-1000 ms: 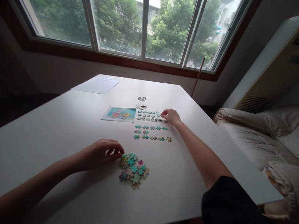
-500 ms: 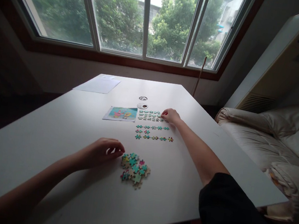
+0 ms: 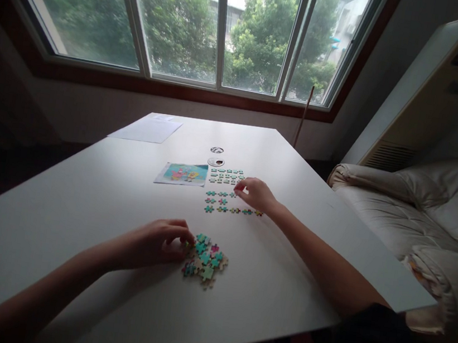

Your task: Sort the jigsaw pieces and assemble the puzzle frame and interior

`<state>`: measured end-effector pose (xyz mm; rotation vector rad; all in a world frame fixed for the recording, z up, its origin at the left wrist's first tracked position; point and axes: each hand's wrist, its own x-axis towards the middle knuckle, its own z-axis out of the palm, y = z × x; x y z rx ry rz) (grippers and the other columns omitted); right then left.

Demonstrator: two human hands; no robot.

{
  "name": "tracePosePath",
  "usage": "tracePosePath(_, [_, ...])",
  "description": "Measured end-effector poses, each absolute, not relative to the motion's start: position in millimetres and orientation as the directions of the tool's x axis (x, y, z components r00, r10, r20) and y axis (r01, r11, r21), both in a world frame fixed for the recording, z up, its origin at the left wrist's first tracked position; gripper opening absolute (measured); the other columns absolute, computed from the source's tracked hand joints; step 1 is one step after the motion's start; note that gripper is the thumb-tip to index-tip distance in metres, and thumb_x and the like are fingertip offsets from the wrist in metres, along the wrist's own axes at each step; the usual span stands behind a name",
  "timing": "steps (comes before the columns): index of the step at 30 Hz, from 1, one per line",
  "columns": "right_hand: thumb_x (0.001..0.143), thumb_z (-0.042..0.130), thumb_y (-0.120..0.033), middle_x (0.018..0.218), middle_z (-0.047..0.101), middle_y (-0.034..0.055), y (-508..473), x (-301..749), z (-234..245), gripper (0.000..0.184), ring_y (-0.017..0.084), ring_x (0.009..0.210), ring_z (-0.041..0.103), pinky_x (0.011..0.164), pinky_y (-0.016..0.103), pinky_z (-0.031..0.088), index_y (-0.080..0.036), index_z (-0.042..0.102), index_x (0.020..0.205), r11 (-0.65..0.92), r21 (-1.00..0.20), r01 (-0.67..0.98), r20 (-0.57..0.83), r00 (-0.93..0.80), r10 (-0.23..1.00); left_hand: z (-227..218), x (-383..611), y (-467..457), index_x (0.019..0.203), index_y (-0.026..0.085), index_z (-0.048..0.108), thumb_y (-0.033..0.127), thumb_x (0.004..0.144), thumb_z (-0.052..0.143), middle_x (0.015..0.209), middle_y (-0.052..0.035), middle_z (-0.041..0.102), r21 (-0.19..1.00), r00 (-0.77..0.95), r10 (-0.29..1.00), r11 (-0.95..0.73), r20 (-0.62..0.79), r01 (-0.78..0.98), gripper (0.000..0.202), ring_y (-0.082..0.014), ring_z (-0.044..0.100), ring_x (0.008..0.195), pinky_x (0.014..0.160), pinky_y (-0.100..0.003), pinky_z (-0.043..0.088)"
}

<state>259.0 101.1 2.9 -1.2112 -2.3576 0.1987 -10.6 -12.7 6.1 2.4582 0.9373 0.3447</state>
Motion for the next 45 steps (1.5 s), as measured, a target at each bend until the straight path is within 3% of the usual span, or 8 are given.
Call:
tracePosePath(9, [0.081,0.057,-0.021,0.08,0.067,0.0032,35,240,1,0.01,0.013,0.076,0.059,0.073,0.027,0.043,-0.019,0.066,0.08,0.76,-0.312,0.571,0.43,-0.629,0.648,6,-7,-15,0.088,0.021,0.064,0.028,0.084,0.056,0.083,-0.0015,0.058,0.505,0.726,0.68,-0.665,0.103,0.55,0.011,-0.0103,0.051,0.062,0.058,-0.02,0.041])
tracePosePath(18, [0.082,0.056,-0.022,0.078,0.066,0.0006,17,224,2,0.008,0.013,0.075,0.059,0.073,0.028,0.04,-0.02,0.064,0.08,0.807,-0.283,0.518,0.47,-0.659,0.588,2,-6,-11,0.08,0.017,0.062,0.018,0.087,0.048,0.079,-0.0028,0.06,0.467,0.694,0.69,-0.692,0.205,0.55,0.016,-0.0111,0.052,0.063,0.059,-0.021,0.04])
tracePosePath(23, [0.083,0.056,-0.025,0.079,0.067,0.0008,10,220,0,0.01,0.012,0.075,0.06,0.074,0.028,0.039,-0.02,0.064,0.083,0.833,-0.279,0.478,0.475,-0.685,0.552,5,-5,-10,0.078,0.015,0.063,0.024,0.088,0.048,0.07,-0.0012,0.057,0.529,0.591,0.761,-0.629,0.267,0.57,0.019,-0.0103,0.049,0.059,0.056,-0.021,0.038])
tracePosePath(29, [0.084,0.055,-0.031,0.079,0.067,0.0004,6,216,0,0.014,0.012,0.074,0.06,0.073,0.028,0.038,-0.02,0.063,0.083,0.847,-0.256,0.466,0.533,-0.663,0.526,7,-1,-10,0.076,0.015,0.064,0.026,0.086,0.051,0.066,0.0002,0.058,0.617,0.536,0.809,-0.555,0.242,0.558,0.02,-0.0094,0.047,0.057,0.054,-0.02,0.038])
tracePosePath(45, [0.085,0.053,-0.025,0.079,0.067,0.0009,11,222,4,0.011,0.012,0.071,0.058,0.072,0.028,0.038,-0.021,0.064,0.082,0.88,-0.052,0.473,0.666,-0.64,0.384,9,-1,-10,0.082,0.015,0.063,0.035,0.089,0.045,0.07,-0.0009,0.062,0.692,0.489,0.842,-0.493,0.228,0.527,0.028,-0.0112,0.051,0.06,0.055,-0.021,0.041])
